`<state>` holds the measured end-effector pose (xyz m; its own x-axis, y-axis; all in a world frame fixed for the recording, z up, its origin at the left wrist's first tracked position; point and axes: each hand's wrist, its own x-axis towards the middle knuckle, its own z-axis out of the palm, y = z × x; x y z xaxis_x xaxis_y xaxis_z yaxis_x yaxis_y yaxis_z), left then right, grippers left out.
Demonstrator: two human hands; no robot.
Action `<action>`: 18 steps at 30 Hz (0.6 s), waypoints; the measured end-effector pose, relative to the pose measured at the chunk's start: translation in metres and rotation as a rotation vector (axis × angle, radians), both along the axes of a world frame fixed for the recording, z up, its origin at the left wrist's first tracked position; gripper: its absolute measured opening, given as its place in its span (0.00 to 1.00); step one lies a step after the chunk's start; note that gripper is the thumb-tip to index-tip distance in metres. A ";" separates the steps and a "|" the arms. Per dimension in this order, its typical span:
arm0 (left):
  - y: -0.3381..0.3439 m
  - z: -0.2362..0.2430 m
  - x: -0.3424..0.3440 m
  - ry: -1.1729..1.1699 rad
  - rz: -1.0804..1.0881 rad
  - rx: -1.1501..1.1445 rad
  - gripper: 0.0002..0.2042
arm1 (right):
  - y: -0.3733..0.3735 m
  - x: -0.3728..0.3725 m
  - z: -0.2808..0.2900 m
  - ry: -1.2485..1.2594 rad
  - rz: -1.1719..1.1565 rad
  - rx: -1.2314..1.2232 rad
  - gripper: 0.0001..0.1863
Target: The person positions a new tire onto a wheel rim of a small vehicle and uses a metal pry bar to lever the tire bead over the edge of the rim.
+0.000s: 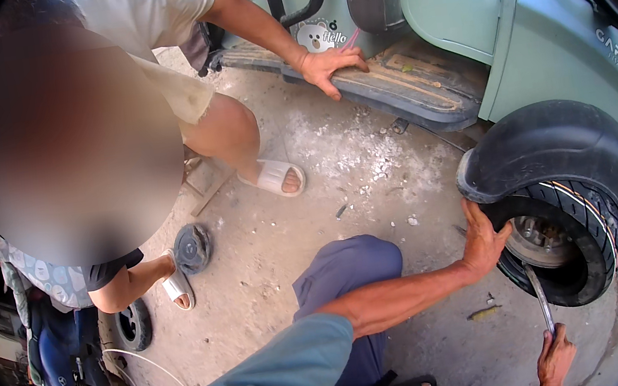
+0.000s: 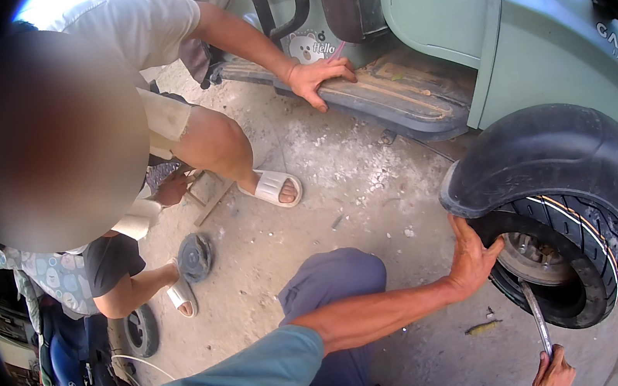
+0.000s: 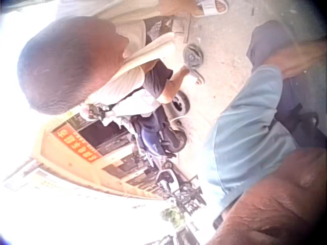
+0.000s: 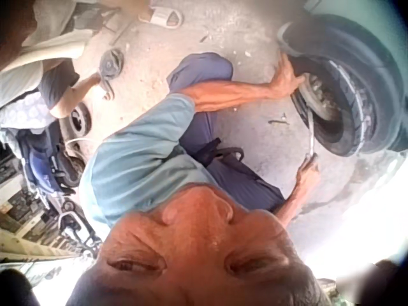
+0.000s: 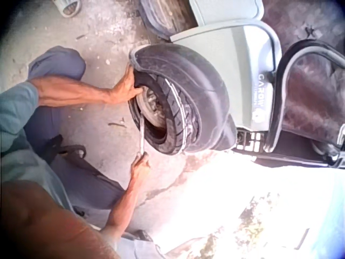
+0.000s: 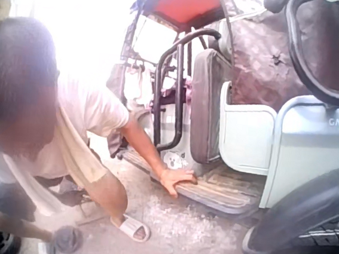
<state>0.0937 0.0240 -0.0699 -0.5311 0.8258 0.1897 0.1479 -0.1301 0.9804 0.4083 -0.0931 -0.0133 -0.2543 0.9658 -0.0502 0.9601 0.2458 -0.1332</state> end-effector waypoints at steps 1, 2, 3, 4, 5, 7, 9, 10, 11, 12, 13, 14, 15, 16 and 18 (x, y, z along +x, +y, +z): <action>0.001 -0.001 0.001 -0.003 -0.003 0.015 0.43 | 0.005 0.007 -0.004 -0.004 0.017 0.012 0.10; 0.001 -0.003 -0.001 -0.015 -0.008 -0.001 0.43 | 0.011 0.011 -0.007 -0.007 0.037 0.026 0.10; -0.001 -0.004 -0.002 -0.027 -0.012 -0.017 0.43 | 0.015 0.015 -0.009 -0.010 0.059 0.040 0.09; -0.003 -0.005 -0.004 -0.039 -0.014 -0.032 0.42 | 0.017 0.018 -0.009 -0.051 0.061 -0.012 0.10; -0.003 -0.006 -0.006 -0.006 -0.005 -0.039 0.42 | 0.022 0.016 -0.004 -0.086 0.065 -0.060 0.10; -0.008 -0.007 -0.010 0.059 0.023 -0.057 0.41 | 0.022 0.009 0.007 -0.197 0.037 -0.127 0.12; -0.006 0.006 -0.004 0.020 0.017 -0.032 0.41 | 0.004 -0.020 0.041 -0.344 -0.046 -0.135 0.15; -0.006 0.010 -0.003 0.006 0.021 -0.022 0.41 | -0.002 -0.023 0.047 -0.322 -0.016 -0.033 0.14; -0.003 0.007 0.000 0.037 0.023 -0.047 0.40 | -0.009 -0.022 0.050 -0.305 0.014 0.067 0.15; -0.001 0.007 0.001 0.060 0.029 -0.030 0.40 | -0.017 -0.025 0.063 -0.313 -0.028 0.053 0.15; 0.001 0.008 0.003 0.082 0.035 -0.016 0.40 | -0.024 -0.027 0.076 -0.323 -0.071 0.037 0.15; 0.000 0.005 0.002 0.103 0.046 -0.019 0.40 | -0.026 -0.027 0.083 -0.335 -0.084 0.042 0.16; -0.005 0.000 -0.002 0.092 0.049 -0.045 0.40 | -0.031 -0.027 0.088 -0.348 -0.099 0.035 0.16; -0.010 -0.004 -0.005 0.083 0.063 -0.048 0.40 | -0.033 -0.025 0.089 -0.361 -0.115 0.028 0.16; -0.008 0.001 -0.006 0.068 0.051 -0.003 0.40 | -0.030 -0.001 0.080 -0.356 -0.077 0.059 0.15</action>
